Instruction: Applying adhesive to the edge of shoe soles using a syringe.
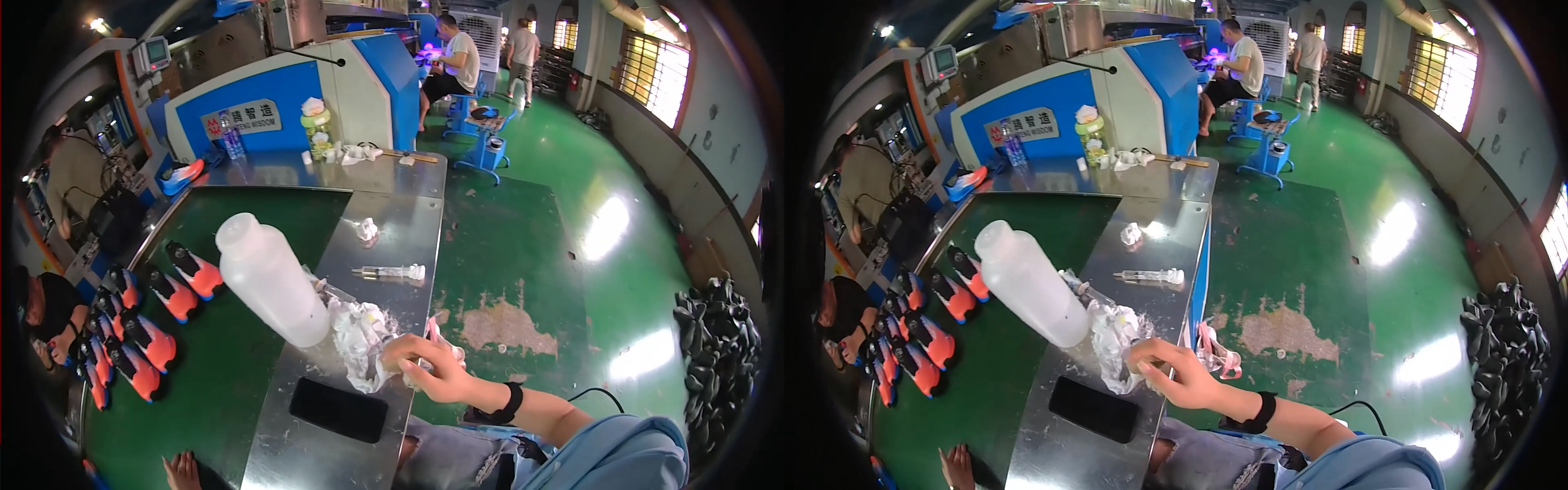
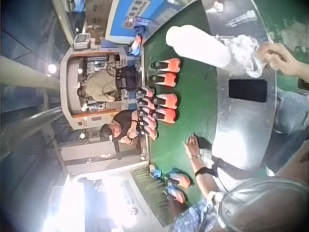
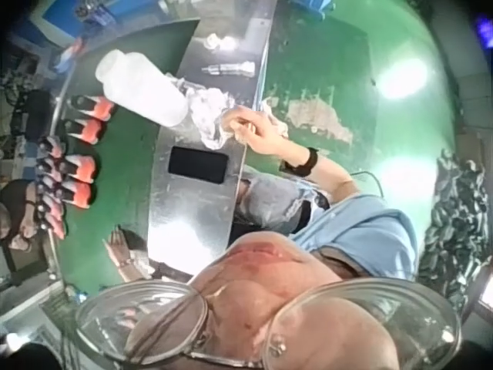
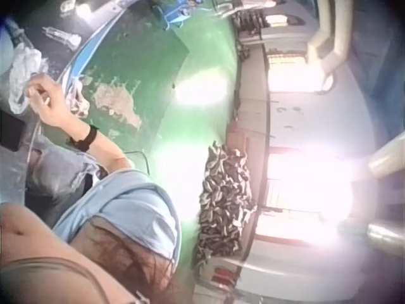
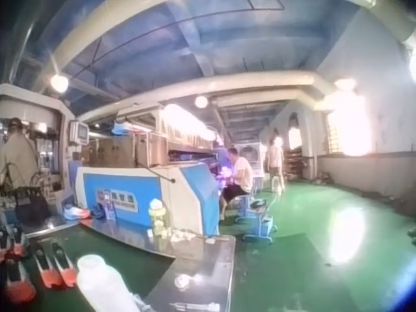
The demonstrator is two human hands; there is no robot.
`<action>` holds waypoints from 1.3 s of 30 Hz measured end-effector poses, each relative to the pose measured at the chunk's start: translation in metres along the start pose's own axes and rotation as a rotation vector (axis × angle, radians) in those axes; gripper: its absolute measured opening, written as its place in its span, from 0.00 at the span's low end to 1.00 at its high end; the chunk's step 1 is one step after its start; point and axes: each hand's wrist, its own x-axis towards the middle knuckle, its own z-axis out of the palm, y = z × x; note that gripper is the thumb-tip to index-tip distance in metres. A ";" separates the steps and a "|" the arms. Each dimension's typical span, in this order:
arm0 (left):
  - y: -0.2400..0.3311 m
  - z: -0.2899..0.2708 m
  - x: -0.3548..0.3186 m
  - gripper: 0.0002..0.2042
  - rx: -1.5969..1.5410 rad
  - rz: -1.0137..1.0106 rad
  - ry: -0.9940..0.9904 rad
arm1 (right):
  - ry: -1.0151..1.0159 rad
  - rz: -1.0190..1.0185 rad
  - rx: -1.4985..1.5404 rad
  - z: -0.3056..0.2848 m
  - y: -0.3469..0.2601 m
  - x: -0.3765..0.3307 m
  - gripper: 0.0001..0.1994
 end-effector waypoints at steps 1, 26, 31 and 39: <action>0.004 -0.002 0.010 0.29 -0.013 -0.011 -0.035 | 0.009 0.015 -0.005 -0.001 0.003 0.003 0.09; 0.009 -0.008 0.075 0.19 0.222 0.450 0.459 | -0.068 0.106 0.024 -0.014 -0.010 0.004 0.15; -0.050 0.001 -0.152 0.16 0.027 0.333 0.290 | -0.064 0.114 0.137 -0.028 -0.019 -0.005 0.19; -0.173 0.001 -0.449 0.20 -0.048 0.006 0.538 | -0.065 -0.033 0.138 0.003 -0.005 -0.006 0.18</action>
